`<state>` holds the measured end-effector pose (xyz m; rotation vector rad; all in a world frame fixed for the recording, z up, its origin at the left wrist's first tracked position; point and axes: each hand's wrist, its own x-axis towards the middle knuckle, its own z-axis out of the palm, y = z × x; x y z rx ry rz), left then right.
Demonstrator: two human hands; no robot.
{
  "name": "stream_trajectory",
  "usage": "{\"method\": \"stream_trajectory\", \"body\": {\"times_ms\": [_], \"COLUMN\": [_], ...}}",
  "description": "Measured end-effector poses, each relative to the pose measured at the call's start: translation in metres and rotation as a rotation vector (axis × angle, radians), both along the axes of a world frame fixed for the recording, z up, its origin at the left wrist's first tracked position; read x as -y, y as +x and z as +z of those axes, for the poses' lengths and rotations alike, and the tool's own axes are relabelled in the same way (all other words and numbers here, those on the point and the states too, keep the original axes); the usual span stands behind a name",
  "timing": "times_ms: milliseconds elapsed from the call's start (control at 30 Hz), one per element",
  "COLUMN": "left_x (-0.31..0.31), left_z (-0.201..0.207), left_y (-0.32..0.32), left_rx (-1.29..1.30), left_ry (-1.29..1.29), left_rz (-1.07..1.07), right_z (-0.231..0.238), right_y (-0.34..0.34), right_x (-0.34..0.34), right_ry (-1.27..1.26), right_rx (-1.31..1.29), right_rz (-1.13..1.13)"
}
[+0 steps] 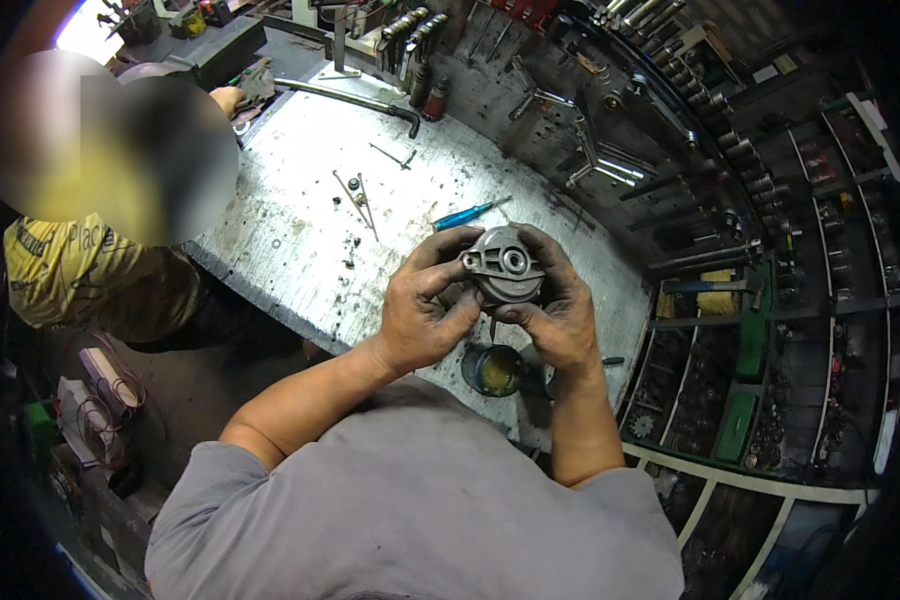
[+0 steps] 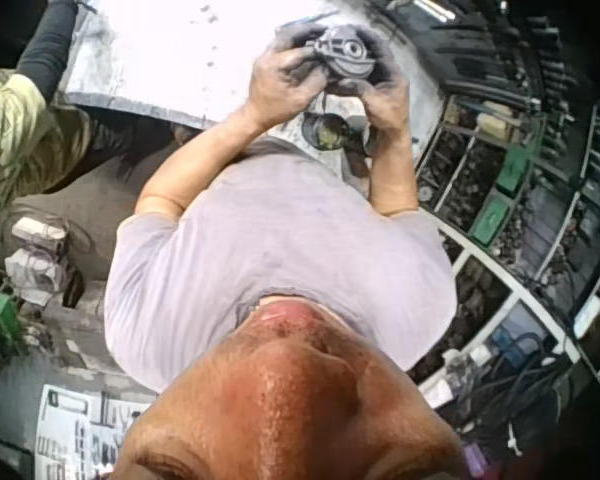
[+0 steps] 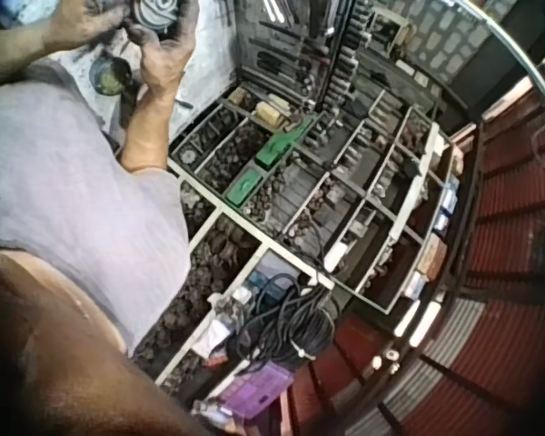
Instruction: The person assembles a small cylindrical electrical component on a cluttered workbench. They repeatedly insert and remove a circular rotor-like part, apply lubricant from a small container, and reattach the housing. The person handles the component with both hands, occasionally rotating it to access different sides.
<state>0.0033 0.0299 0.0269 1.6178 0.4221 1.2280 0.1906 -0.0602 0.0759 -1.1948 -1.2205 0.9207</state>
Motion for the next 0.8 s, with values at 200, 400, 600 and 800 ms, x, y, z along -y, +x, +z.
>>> {"method": "stream_trajectory", "body": {"times_ms": [200, 400, 600, 800], "left_x": [-0.009, -0.004, -0.001, 0.005], "left_z": [-0.03, -0.041, -0.033, -0.025], "left_y": [-0.003, -0.004, -0.002, -0.002], "left_rx": [0.175, 0.241, 0.246, 0.141], "left_ry": [-0.015, -0.027, -0.027, 0.101], "left_rz": [-0.015, -0.057, -0.016, 0.114], "right_z": [0.0, 0.012, 0.017, 0.02], "right_y": [0.003, 0.002, -0.008, -0.014], "right_x": [0.005, 0.005, 0.008, 0.012], "right_ry": [-0.038, -0.08, -0.109, -0.11], "right_rx": [0.043, 0.198, 0.312, 0.396], "right_rz": [-0.066, -0.093, -0.107, -0.124]}}
